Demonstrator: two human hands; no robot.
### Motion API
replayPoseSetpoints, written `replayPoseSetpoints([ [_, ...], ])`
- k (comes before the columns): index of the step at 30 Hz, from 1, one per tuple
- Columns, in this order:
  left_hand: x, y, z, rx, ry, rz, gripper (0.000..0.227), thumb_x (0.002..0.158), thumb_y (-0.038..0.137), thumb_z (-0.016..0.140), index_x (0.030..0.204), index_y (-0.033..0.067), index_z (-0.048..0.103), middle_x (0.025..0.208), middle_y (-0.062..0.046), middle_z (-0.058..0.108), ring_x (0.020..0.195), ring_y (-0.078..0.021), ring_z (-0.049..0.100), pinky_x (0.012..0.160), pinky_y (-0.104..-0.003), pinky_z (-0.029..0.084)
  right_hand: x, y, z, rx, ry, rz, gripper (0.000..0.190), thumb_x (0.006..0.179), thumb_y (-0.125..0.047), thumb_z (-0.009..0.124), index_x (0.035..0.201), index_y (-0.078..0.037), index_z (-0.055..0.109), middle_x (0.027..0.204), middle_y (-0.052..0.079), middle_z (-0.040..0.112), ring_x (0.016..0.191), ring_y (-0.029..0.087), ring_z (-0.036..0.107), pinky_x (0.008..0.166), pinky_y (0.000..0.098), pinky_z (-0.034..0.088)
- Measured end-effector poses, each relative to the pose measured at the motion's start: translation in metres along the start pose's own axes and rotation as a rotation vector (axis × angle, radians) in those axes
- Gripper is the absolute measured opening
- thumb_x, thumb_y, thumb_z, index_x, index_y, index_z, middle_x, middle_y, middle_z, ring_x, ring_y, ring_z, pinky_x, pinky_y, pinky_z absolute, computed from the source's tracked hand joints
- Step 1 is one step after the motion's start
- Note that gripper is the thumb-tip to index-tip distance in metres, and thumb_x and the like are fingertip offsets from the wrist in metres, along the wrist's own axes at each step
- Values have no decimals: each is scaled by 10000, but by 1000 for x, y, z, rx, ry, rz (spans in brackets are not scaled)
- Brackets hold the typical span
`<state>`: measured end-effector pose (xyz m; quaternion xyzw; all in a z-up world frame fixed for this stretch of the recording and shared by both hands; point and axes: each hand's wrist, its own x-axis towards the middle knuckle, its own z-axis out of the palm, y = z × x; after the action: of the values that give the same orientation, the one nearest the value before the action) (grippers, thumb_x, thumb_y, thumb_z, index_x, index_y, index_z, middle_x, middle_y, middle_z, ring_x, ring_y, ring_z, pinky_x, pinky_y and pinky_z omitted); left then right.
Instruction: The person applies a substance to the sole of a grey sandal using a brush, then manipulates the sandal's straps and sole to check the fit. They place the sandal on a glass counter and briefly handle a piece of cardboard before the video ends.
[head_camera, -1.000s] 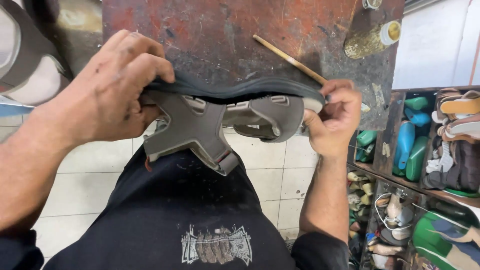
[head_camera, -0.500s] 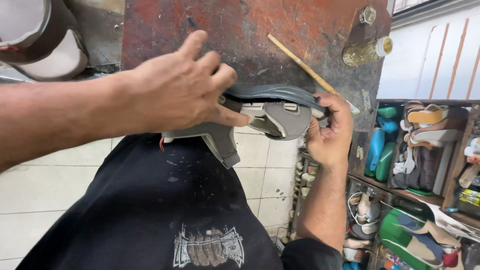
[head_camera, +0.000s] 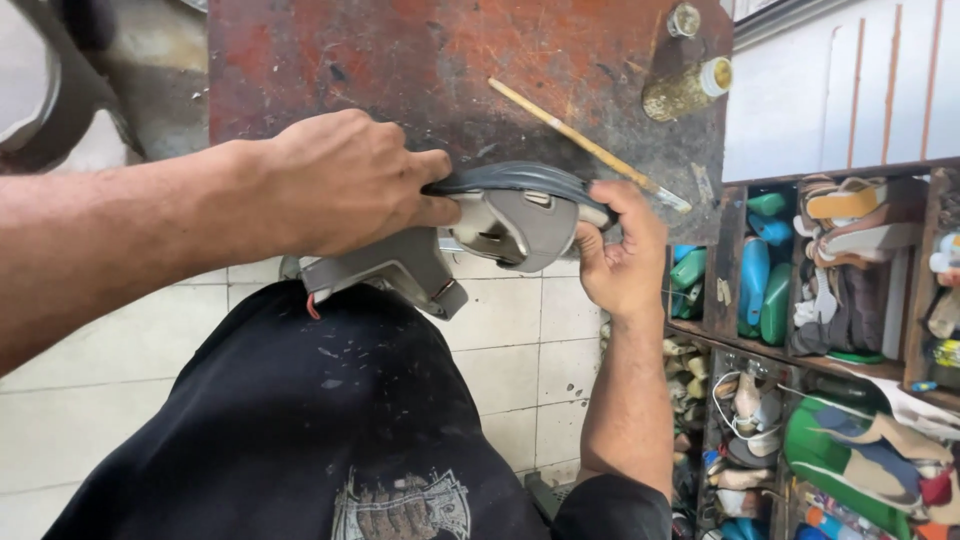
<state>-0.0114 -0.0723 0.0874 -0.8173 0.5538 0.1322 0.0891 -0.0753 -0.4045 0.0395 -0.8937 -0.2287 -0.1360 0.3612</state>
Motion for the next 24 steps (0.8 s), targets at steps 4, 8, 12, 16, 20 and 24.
replayPoseSetpoints([
  [4, -2, 1, 5, 79, 97, 12, 676, 991, 144, 438, 1625, 319, 281, 1201, -100, 565, 556, -218, 660, 419, -400, 592, -3, 3, -7, 2, -40, 83, 430, 1039, -417, 616, 1267, -53, 636, 1261, 159, 679, 1206, 331, 661, 1043, 462, 514],
  [8, -2, 1, -7, 31, 38, 3, 667, 977, 138, 440, 1591, 354, 293, 1407, -141, 489, 649, -246, 686, 475, -440, 640, -11, 20, 18, 255, 162, 176, 564, 958, -357, 762, 1356, -62, 493, 1198, 93, 662, 1071, 188, 673, 969, 323, 521],
  [12, -9, -2, -18, -87, -26, -4, 638, 981, 110, 434, 1578, 310, 329, 1260, -96, 531, 710, -249, 659, 671, -455, 615, -8, 22, 48, 781, 503, 125, 681, 870, -100, 861, 1405, -87, 440, 1132, 224, 734, 975, 254, 729, 903, 346, 582],
  [16, -23, -4, -23, -268, 42, -62, 680, 897, 198, 561, 1545, 327, 403, 1414, -142, 507, 992, -320, 676, 945, -481, 544, 15, -1, 54, 1137, 670, 102, 697, 842, -55, 866, 1401, -88, 450, 1147, 356, 694, 1083, 402, 720, 982, 467, 576],
  [20, -37, -2, -7, -323, 362, 5, 764, 695, 254, 789, 1424, 249, 560, 1400, -167, 550, 1158, -352, 626, 1010, -433, 489, 37, -41, 15, 868, 571, 0, 561, 941, -36, 705, 1364, -154, 356, 1194, 330, 682, 1050, 372, 710, 982, 425, 568],
  [24, -36, 7, 17, -475, 463, -40, 825, 640, 154, 791, 1428, 266, 575, 1431, -198, 536, 1226, -373, 608, 1025, -429, 479, 59, -69, -7, 734, 483, -163, 503, 1025, -143, 699, 1410, -138, 375, 1226, 354, 660, 1119, 411, 720, 985, 457, 620],
])
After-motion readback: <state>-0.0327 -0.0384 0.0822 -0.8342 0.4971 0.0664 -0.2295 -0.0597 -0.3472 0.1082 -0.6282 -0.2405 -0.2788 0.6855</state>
